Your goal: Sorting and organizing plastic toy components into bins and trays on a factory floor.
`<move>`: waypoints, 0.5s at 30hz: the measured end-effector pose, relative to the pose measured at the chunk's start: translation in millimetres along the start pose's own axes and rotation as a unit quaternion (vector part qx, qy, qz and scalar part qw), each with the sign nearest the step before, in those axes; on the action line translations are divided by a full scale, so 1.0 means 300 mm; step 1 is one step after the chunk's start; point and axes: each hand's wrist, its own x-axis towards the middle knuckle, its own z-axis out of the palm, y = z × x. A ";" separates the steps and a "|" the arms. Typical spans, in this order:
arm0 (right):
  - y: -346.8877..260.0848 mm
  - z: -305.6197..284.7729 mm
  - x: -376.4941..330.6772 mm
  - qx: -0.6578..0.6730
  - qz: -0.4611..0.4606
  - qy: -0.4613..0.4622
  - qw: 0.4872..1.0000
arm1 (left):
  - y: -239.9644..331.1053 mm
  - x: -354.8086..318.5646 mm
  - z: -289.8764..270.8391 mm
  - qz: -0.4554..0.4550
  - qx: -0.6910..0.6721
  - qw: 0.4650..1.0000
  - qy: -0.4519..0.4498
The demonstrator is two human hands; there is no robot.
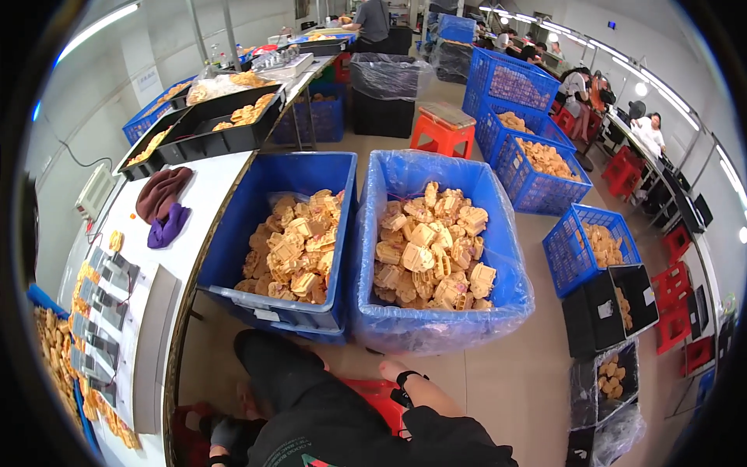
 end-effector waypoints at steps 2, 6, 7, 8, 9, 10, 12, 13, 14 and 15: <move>-0.080 -0.055 -0.005 0.037 0.030 -0.034 0.998 | -0.009 -0.039 0.058 0.160 0.216 0.944 -0.192; -0.083 -0.072 -0.011 -0.048 0.107 -0.155 0.981 | -0.206 -0.138 0.312 0.086 0.066 0.989 -0.098; -0.083 -0.065 -0.014 -0.065 0.100 -0.172 0.978 | -0.186 -0.182 0.288 0.001 -0.019 0.998 -0.058; -0.031 -0.029 -0.026 -0.066 0.065 -0.163 0.982 | -0.159 -0.215 0.256 -0.085 -0.100 0.991 -0.018; 0.017 -0.003 -0.039 -0.068 0.026 -0.163 0.984 | -0.184 -0.241 0.272 -0.206 -0.103 0.961 -0.150; 0.047 -0.002 -0.039 -0.119 -0.015 -0.204 0.972 | -0.208 -0.263 0.340 -0.196 -0.190 0.962 -0.014; 0.064 -0.043 -0.038 -0.070 0.031 -0.236 0.969 | -0.133 -0.185 0.227 -0.086 -0.032 0.992 0.090; 0.059 -0.045 -0.048 -0.002 0.099 -0.232 0.968 | -0.077 -0.145 0.151 -0.097 -0.010 0.988 0.118; -0.053 -0.092 -0.070 -0.009 0.108 -0.214 0.971 | -0.043 -0.143 0.087 -0.115 0.007 0.990 0.077; -0.193 -0.153 -0.089 -0.019 0.112 -0.192 0.975 | -0.058 -0.159 0.128 -0.113 -0.011 0.989 0.097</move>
